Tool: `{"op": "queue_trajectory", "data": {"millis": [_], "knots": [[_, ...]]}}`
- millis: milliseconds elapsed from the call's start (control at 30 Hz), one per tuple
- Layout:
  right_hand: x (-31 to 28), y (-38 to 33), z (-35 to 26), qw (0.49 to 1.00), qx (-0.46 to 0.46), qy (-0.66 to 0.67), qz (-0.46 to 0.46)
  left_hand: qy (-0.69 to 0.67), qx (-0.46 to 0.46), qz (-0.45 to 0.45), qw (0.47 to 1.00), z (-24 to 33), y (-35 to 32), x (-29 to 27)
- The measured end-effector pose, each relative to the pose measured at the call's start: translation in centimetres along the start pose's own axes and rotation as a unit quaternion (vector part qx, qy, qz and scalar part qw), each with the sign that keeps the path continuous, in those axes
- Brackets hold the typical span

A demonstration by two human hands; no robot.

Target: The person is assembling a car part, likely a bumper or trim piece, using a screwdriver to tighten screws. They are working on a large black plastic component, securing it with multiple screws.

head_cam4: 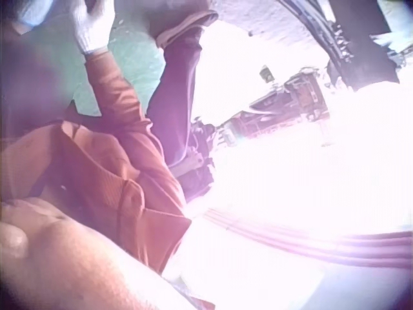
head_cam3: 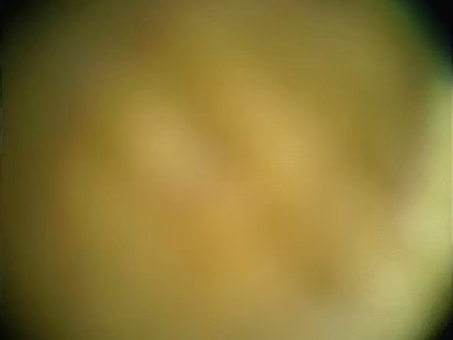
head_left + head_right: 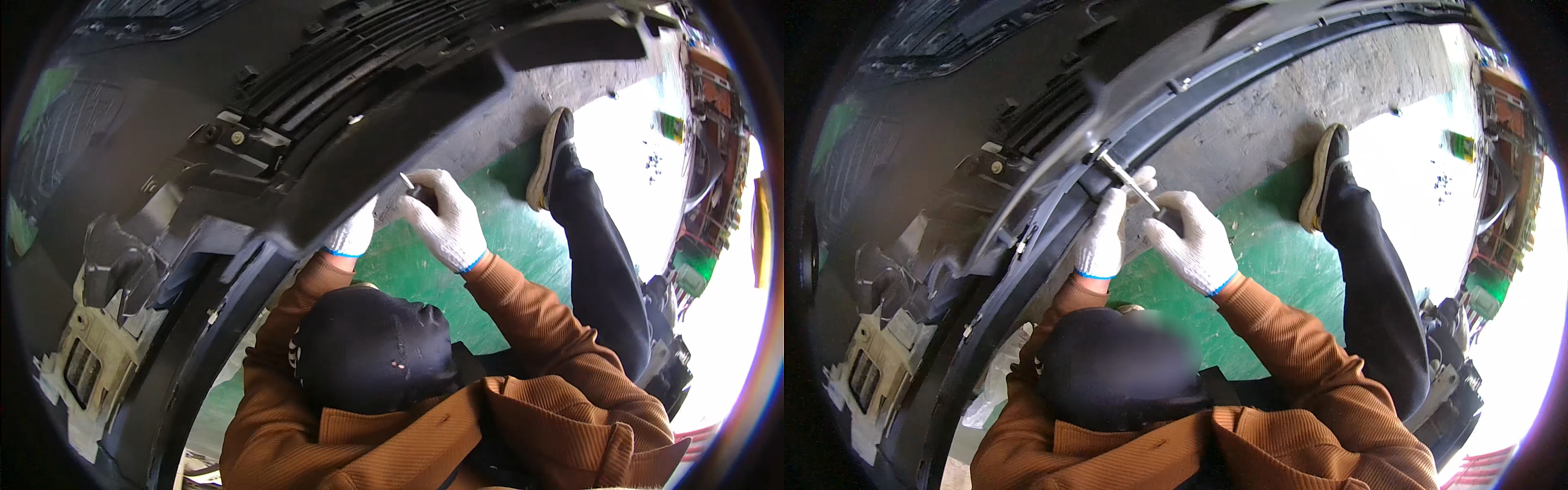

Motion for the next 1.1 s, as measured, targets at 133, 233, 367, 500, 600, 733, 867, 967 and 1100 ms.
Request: {"op": "queue_trajectory", "data": {"millis": [133,233,367,500,600,733,867,967,1100], "knots": [[1.2,-0.1,3.1,0.946,0.034,0.307,-0.098,0.001,0.019,0.012,1.0,-1.3,0.4,-1.4],[4.3,-0.7,3.1,0.773,0.125,0.587,-0.205,0.005,0.03,0.02,0.999,-1.9,0.9,-1.8],[3.5,-1.2,3.1,0.805,0.133,0.517,-0.257,0.004,0.024,0.014,1.0,-2.3,0.7,-1.8],[-1.8,-0.8,0.1,0.999,-0.004,-0.04,0.023,0.017,0.018,-0.001,1.0,-1.7,-0.1,-0.7],[-1.1,-1.6,0.0,0.998,-0.003,0.001,0.066,0.032,0.022,-0.023,0.999,-0.5,0.0,0.8],[2.7,-2.8,6.2,0.886,0.138,0.442,-0.019,0.07,0.041,-0.029,0.996,-3.3,1.2,-0.6],[5.9,-5.1,7.8,0.681,0.151,0.704,-0.137,-0.06,0.044,-0.051,0.996,-3.4,1.3,0.7],[4.5,-4.7,7.9,0.748,0.106,0.654,-0.021,0.022,0.038,-0.096,0.994,2.2,1.0,4.2],[2.9,-4.7,6.0,0.816,0.048,0.576,0.017,0.089,-0.075,-0.151,0.982,0.9,1.4,4.9]]}}
Point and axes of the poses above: each hand's wrist, its own y-axis towards the middle knuckle, its own x-axis out of the palm, z = x × y, the point moved 9 cm from there along y, towards the middle knuckle, and after that the axes turned 15 degrees about -z, right-handed, at the moved point
